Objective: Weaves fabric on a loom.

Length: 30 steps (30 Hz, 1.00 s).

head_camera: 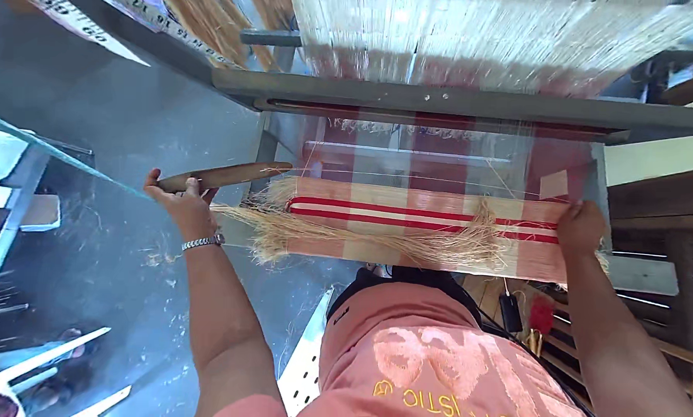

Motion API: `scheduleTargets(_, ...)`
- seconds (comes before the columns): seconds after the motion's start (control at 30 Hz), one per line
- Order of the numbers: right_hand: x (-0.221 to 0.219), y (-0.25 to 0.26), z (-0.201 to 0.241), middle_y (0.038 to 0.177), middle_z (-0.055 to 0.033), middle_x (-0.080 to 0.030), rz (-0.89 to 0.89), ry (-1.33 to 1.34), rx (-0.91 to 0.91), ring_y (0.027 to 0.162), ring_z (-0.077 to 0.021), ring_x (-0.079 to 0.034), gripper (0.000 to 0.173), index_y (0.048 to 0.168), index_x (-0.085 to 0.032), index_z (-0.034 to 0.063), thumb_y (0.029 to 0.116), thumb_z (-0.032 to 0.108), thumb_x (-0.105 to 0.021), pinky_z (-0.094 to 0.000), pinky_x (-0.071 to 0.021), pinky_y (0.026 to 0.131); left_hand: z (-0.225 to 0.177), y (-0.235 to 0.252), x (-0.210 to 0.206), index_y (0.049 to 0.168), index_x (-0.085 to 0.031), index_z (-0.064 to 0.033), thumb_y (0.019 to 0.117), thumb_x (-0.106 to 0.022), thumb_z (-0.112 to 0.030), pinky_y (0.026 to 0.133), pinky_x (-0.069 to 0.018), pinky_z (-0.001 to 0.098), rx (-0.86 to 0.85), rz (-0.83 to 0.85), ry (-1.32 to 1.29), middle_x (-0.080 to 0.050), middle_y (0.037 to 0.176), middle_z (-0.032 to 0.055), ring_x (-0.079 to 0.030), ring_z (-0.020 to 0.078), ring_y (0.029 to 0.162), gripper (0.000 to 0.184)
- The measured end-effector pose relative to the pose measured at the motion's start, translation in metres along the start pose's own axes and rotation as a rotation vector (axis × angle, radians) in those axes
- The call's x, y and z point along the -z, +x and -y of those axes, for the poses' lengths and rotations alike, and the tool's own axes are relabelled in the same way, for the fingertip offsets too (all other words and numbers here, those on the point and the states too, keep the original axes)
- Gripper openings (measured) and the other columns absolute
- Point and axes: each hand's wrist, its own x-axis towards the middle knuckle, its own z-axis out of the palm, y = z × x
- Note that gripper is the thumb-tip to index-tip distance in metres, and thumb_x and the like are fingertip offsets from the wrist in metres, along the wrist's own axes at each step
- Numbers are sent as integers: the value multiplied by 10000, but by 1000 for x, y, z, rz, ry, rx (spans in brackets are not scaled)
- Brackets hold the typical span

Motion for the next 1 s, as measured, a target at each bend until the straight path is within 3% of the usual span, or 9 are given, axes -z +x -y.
scheduleTargets(0.13, -2, 0, -1, 1380, -302, -586, 4, 1, 5, 1344, -440, -534, 535, 1386, -538, -71, 1115, 277, -236, -599, -370, 1130, -3, -31, 17, 1602, -148, -158, 1040, -526, -177, 892, -603, 406, -149, 29, 217, -342, 1576, 146, -638, 203, 1173, 678)
scheduleTargets(0.2, -3, -1, 2, 1377, -315, -582, -2, 31, -12, 1349, -436, -533, 528, 1382, -535, -88, 1119, 264, -243, -567, -378, 1144, -11, -47, 11, 1590, -184, -91, 1051, -504, -187, 931, -568, 392, -321, 55, 448, -378, 1555, 196, -628, 211, 1175, 635)
scheduleTargets(0.33, -4, -1, 5, 1385, -305, -581, 7, 42, -43, 1349, -418, -540, 528, 1378, -533, -92, 1123, 260, -233, -535, -389, 1146, -29, -78, -33, 1540, -319, 5, 1069, -458, -135, 1048, -480, 556, -519, 252, 815, -420, 1487, 334, -528, 457, 1306, 511)
scheduleTargets(0.37, -4, -1, 4, 1375, -304, -588, 5, 38, -42, 1339, -417, -549, 527, 1366, -540, -91, 1122, 261, -234, -538, -397, 1139, -31, -83, -48, 1510, -381, 33, 1051, -472, -81, 1034, -472, 602, -553, 318, 853, -448, 1442, 369, -524, 512, 1283, 481)
scheduleTargets(0.47, -2, -1, 5, 1357, -310, -597, 12, 18, -28, 1325, -431, -558, 525, 1364, -538, -86, 1121, 260, -229, -557, -408, 1122, -3, -79, -80, 1474, -466, -26, 1046, -467, -62, 919, -528, 609, -652, 449, 930, -507, 1342, 351, -596, 522, 1141, 430)
scheduleTargets(0.6, -2, 1, 2, 1355, -307, -600, 18, 13, -29, 1321, -434, -561, 512, 1367, -538, -80, 1120, 254, -240, -574, -409, 1115, 2, -62, -89, 1486, -465, -67, 1059, -456, -83, 904, -538, 607, -627, 454, 944, -503, 1341, 341, -602, 518, 1129, 428)
scheduleTargets(0.8, -10, 3, 2, 1350, -295, -609, 4, 9, -40, 1318, -416, -569, 503, 1350, -557, -67, 1117, 246, -240, -560, -417, 1113, -20, -54, -125, 1470, -482, -30, 1039, -474, -79, 943, -521, 627, -555, 530, 1050, -516, 1375, 320, -595, 513, 1172, 434)
scheduleTargets(0.9, -7, 1, 3, 1343, -282, -620, 12, -5, -44, 1312, -403, -579, 516, 1349, -567, -51, 1118, 263, -229, -554, -422, 1112, -1, -51, -151, 1467, -486, -82, 971, -553, -7, 871, -526, 683, -517, 627, 1145, -471, 1439, 318, -569, 566, 1169, 507)
scheduleTargets(1.0, -3, 3, 2, 1336, -277, -625, 27, -4, -32, 1318, -404, -572, 518, 1344, -565, -62, 1120, 267, -232, -551, -408, 1121, 18, -32, -143, 1478, -476, -66, 976, -552, -31, 865, -526, 696, -459, 554, 1118, -473, 1424, 336, -581, 575, 1143, 509)
